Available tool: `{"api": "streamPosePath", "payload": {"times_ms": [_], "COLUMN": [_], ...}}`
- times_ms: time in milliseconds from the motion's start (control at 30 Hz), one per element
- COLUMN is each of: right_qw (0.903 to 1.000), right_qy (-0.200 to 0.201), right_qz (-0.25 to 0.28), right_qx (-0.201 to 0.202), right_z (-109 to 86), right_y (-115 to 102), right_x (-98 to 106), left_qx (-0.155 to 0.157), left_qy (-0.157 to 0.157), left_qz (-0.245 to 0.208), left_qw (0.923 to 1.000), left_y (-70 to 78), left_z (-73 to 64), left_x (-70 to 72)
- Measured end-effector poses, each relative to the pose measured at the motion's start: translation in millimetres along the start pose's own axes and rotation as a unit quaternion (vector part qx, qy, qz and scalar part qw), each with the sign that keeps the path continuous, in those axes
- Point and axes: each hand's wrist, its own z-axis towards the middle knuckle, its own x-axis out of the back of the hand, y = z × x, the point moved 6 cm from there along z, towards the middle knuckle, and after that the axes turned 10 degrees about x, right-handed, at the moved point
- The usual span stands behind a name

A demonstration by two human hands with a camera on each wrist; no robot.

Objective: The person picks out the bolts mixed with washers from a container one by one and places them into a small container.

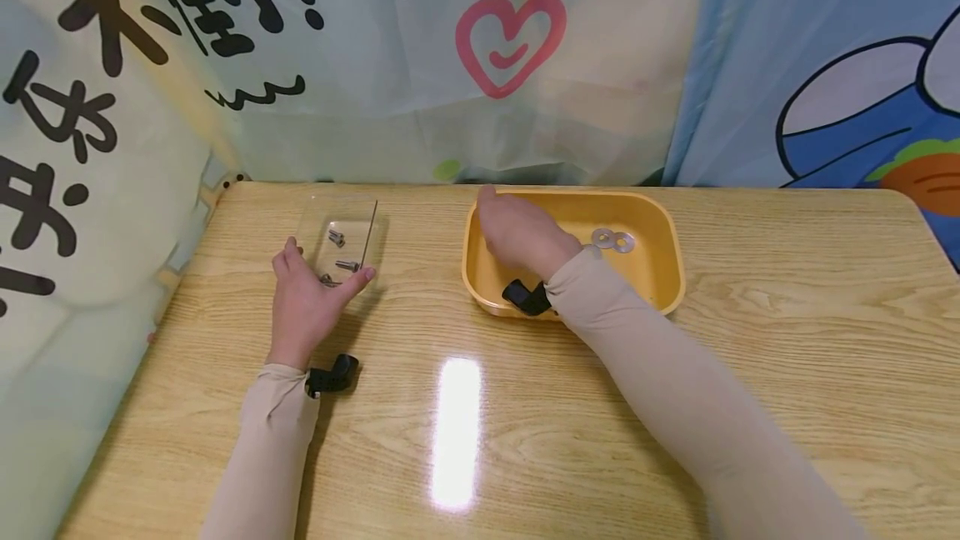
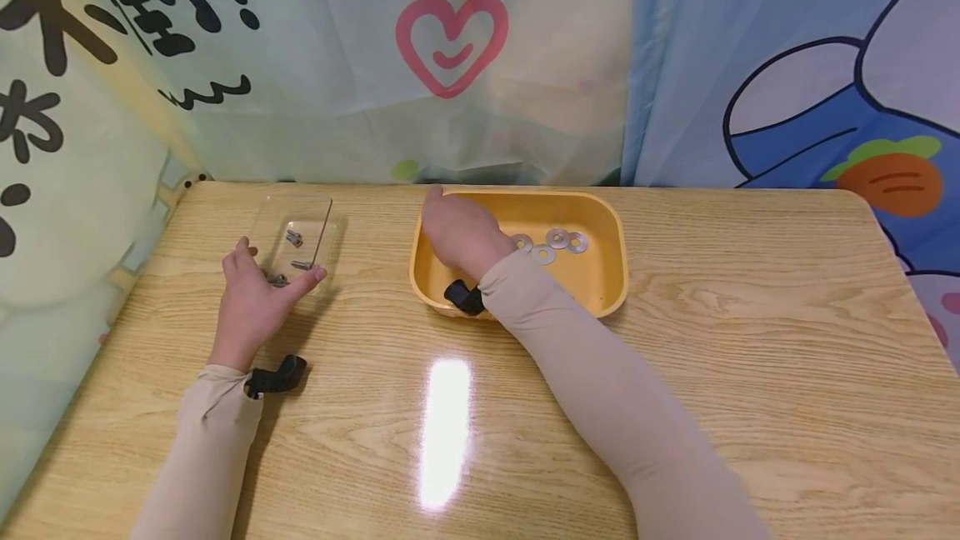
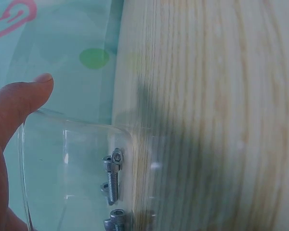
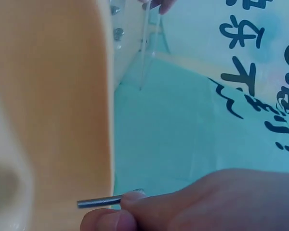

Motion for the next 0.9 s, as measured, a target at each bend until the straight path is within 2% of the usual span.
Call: {"api": "streamPosePath", "payload": {"times_ms": [267,433,900], "right_qw": [0.9985,0.9945,0.9827], "right_qy": [0.04,0.084,0.159], "right_qz": [0.004,0.024,0.051], "right_qx": [0.037,0.058,0.078], "right_z": [-2.2,-3.2,2.3], "right_y": [-14.6,-21.3,-36.7], "right_x": [3.3,5.3,5.1], "left_qx": [-0.001,-0.002,-0.005], "left_qy": [0.002,0.001,0.004], "left_qz": [-0.003,-0.001,0.004], "left_qw": [1.0,1.0,1.0], "left_y": [0.2,-0.3,-0.7], "left_z": [0.4,1.3,2.8], "left_x": [0.8,-0.1,0.1]}}
